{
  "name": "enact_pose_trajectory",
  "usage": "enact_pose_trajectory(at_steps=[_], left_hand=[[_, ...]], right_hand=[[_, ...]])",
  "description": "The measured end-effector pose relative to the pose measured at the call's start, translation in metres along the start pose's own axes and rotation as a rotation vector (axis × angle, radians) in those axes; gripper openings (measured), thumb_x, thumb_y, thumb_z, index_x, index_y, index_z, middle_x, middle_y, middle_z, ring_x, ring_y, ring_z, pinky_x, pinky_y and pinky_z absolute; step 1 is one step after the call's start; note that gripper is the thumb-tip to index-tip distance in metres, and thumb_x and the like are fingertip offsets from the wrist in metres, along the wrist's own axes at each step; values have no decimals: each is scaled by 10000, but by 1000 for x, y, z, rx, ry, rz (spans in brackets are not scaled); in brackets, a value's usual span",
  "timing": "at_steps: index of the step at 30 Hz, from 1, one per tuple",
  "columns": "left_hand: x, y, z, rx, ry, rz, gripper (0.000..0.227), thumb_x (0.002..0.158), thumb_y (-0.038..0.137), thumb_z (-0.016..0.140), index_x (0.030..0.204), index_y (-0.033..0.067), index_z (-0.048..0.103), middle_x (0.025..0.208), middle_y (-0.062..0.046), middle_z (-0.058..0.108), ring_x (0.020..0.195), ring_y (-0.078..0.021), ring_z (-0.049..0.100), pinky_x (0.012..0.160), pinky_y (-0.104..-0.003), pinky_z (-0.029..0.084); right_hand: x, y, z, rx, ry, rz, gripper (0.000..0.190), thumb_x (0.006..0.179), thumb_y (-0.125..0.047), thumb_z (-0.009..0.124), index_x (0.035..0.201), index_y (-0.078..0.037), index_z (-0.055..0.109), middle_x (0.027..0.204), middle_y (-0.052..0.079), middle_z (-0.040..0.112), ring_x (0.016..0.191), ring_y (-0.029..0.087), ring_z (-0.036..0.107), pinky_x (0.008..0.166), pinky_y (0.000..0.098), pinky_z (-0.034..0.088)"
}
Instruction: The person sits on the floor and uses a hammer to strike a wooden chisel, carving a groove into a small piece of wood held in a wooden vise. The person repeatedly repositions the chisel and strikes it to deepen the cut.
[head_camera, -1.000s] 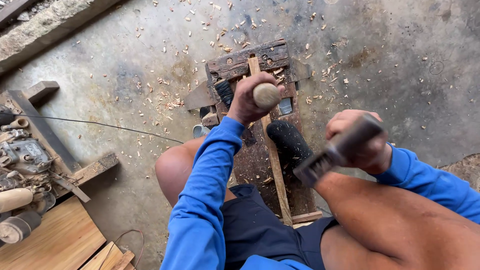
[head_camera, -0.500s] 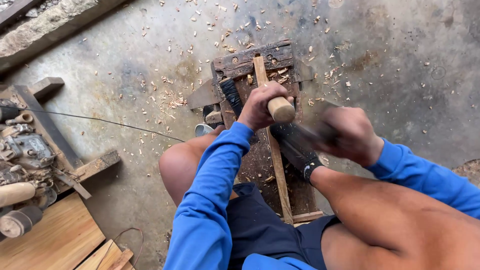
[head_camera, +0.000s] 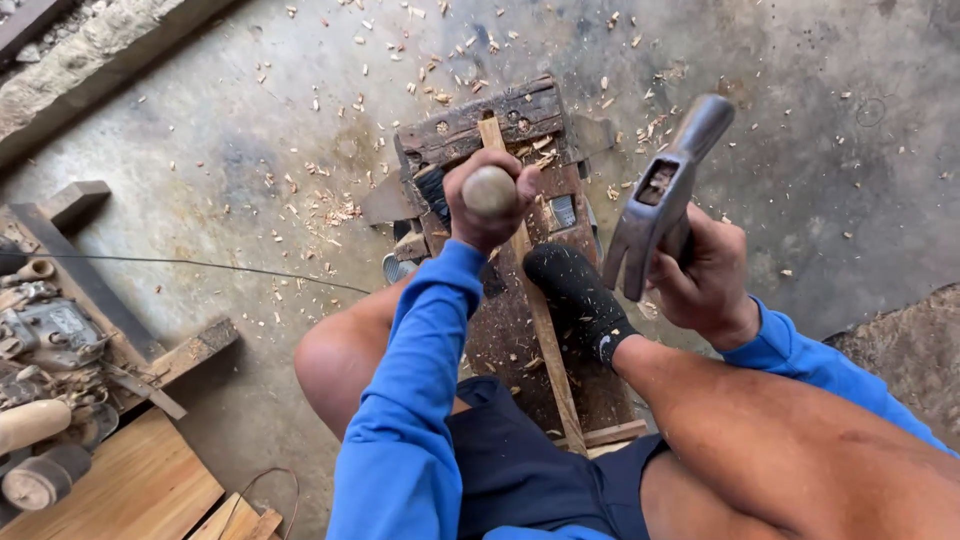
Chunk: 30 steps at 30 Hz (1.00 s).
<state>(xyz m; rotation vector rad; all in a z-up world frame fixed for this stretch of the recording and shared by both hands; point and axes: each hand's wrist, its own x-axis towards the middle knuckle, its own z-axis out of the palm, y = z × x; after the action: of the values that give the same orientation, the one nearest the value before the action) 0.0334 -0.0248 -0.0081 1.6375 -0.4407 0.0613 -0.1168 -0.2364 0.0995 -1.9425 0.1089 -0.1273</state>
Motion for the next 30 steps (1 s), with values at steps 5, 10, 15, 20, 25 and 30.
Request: enact_pose_trajectory(at_steps=[5, 10, 15, 20, 25, 30], left_hand=[[8, -4, 1, -94, 7, -77, 196, 885, 107, 838, 849, 59, 652, 802, -43, 673, 717, -118, 657, 671, -275, 553], [26, -24, 6, -20, -47, 29, 174, 907, 132, 806, 850, 50, 664, 797, -39, 666, 717, -131, 668, 682, -292, 575], [62, -75, 7, -182, 73, -402, 200, 943, 233, 748, 897, 73, 638, 678, -18, 640, 534, -99, 629, 480, -289, 582], [67, -75, 10, -305, 42, -655, 220, 918, 229, 774, 865, 59, 646, 633, -19, 628, 490, -113, 595, 448, -284, 499], [82, -5, -52, -984, 189, -844, 260, 932, 309, 745, 877, 118, 577, 656, 21, 532, 526, -98, 538, 501, -291, 486], [82, 12, -55, -678, 152, -485, 261, 970, 254, 770, 918, 96, 569, 680, -8, 539, 522, -111, 548, 476, -302, 502]], right_hand=[[-11, 15, -9, -35, 47, 12, 396, 1032, -448, 661, 993, -54, 643, 690, -5, 546, 596, 59, 491, 569, 246, 410], [-12, 15, -8, -32, 69, 14, 432, 1038, -472, 639, 992, -43, 641, 687, -7, 539, 586, 52, 481, 559, 235, 396], [-5, 3, -5, 195, 61, 78, 389, 1089, -391, 634, 951, -28, 611, 704, 5, 623, 604, 69, 582, 541, 237, 459], [-15, 13, 2, 399, 88, 157, 353, 1074, -340, 637, 945, -15, 591, 733, 36, 631, 575, 85, 608, 485, 247, 460], [-17, 14, 0, 453, 124, 282, 389, 1076, -372, 628, 947, -7, 587, 726, 61, 624, 550, 105, 597, 451, 254, 432], [-16, 24, 2, 601, 162, 215, 482, 1055, -449, 684, 1001, 12, 557, 768, 85, 584, 573, 138, 564, 482, 267, 444]])
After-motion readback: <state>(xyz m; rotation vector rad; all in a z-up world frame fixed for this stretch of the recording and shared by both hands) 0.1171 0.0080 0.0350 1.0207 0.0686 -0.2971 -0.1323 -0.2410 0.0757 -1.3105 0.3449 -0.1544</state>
